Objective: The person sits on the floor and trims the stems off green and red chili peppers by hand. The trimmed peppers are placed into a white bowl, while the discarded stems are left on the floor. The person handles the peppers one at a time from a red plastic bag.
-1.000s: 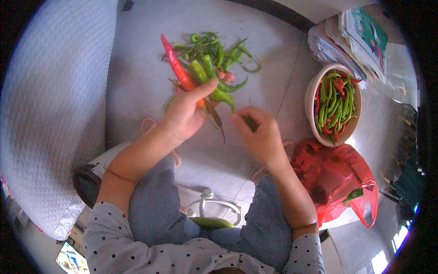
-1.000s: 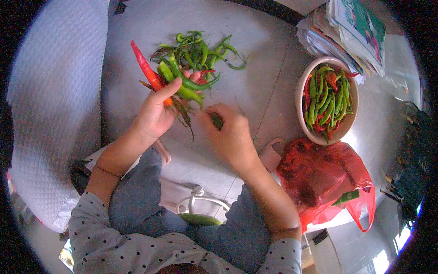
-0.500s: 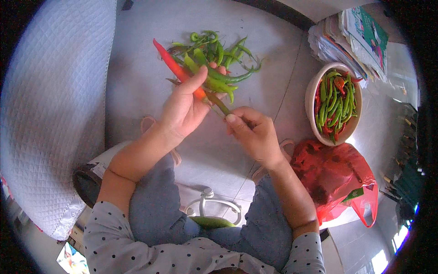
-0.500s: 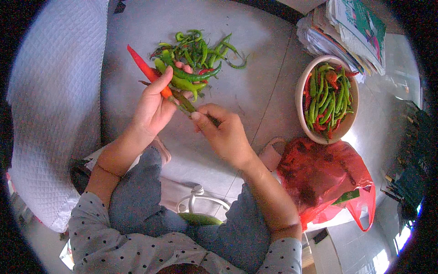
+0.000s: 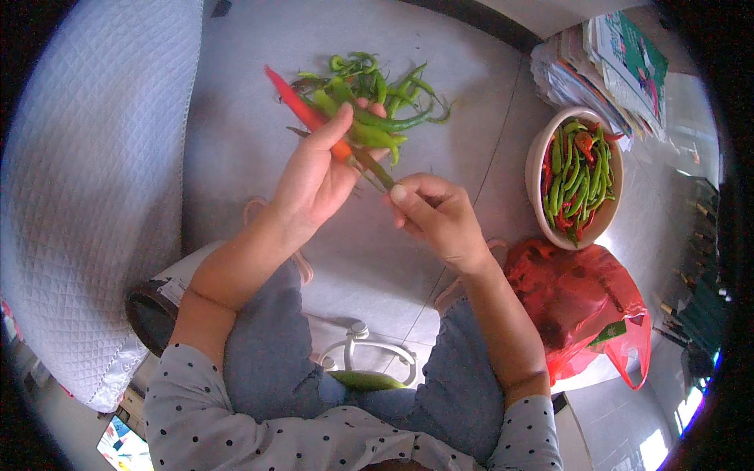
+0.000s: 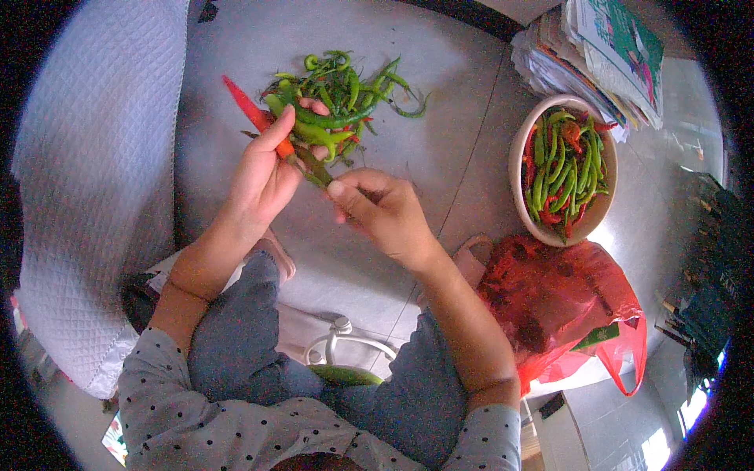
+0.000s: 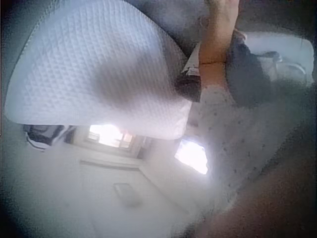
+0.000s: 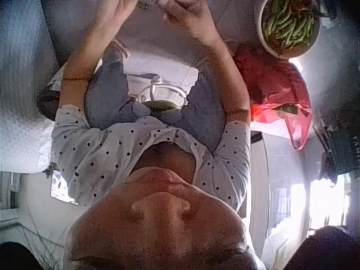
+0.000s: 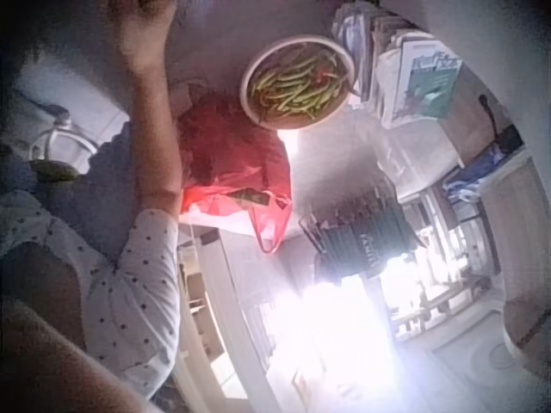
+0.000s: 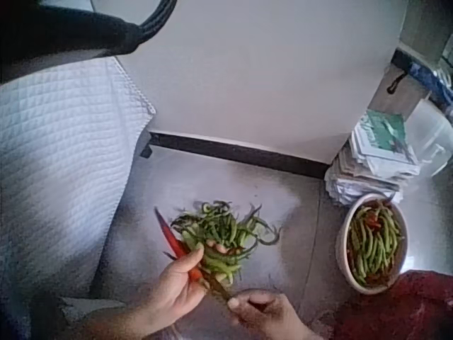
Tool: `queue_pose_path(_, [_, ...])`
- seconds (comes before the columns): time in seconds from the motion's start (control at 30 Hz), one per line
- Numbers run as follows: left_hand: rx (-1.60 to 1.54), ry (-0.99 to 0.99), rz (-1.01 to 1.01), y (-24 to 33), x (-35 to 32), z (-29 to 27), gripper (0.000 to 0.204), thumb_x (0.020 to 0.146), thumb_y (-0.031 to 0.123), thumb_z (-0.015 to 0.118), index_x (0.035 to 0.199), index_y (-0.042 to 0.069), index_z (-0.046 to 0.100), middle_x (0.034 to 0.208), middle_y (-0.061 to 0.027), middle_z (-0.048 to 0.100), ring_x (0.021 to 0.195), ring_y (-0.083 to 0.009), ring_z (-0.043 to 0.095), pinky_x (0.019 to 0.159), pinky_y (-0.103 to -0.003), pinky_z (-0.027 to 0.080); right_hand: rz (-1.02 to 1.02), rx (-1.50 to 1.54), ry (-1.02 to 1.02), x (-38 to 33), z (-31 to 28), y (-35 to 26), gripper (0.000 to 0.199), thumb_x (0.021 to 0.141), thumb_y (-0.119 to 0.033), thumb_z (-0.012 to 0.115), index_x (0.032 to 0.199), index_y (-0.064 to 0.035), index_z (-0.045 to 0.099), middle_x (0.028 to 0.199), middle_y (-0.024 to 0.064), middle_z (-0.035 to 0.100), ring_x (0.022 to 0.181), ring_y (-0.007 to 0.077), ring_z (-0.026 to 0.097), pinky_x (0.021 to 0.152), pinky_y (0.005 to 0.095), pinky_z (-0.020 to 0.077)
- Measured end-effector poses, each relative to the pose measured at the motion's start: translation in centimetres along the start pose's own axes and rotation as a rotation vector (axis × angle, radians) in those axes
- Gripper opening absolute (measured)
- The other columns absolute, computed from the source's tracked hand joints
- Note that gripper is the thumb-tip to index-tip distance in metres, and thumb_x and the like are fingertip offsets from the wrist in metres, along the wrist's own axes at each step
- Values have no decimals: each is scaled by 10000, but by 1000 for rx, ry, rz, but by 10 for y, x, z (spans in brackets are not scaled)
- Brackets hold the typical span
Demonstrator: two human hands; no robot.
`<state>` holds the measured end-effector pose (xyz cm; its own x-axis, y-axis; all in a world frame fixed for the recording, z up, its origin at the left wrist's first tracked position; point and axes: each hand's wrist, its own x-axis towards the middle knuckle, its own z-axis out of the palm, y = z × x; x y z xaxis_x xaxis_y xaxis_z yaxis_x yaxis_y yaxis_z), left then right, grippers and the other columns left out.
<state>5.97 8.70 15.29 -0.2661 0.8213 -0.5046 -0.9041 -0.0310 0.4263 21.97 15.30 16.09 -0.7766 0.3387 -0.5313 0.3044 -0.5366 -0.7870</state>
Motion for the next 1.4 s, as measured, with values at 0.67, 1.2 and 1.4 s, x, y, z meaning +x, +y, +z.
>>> queue_pose_path(0.67, [208, 176, 154, -30, 4, 17, 140, 828, 142, 543, 952, 79, 523, 891, -55, 569, 775, -108, 522, 608, -257, 430, -196, -442, 299, 2, 25, -3, 112, 817, -65, 520, 876, 27, 546, 691, 67, 569, 627, 103, 529, 557, 248, 417])
queue_pose_path(1.2, [113, 37, 127, -20, 9, 8, 151, 876, 176, 469, 947, 43, 476, 899, -72, 524, 911, -206, 522, 869, -352, 391, -166, -377, 291, -5, 25, -16, 165, 813, -128, 561, 762, 28, 572, 569, 76, 549, 523, 100, 497, 487, 268, 404])
queue_pose_path(1.4, [156, 65, 119, -19, 10, 5, 160, 879, 185, 463, 964, 51, 481, 902, -76, 528, 921, -213, 519, 865, -353, 393, -267, -275, 149, -1, 18, -6, 139, 819, -111, 552, 778, 18, 585, 613, 39, 559, 550, 84, 494, 515, 237, 407])
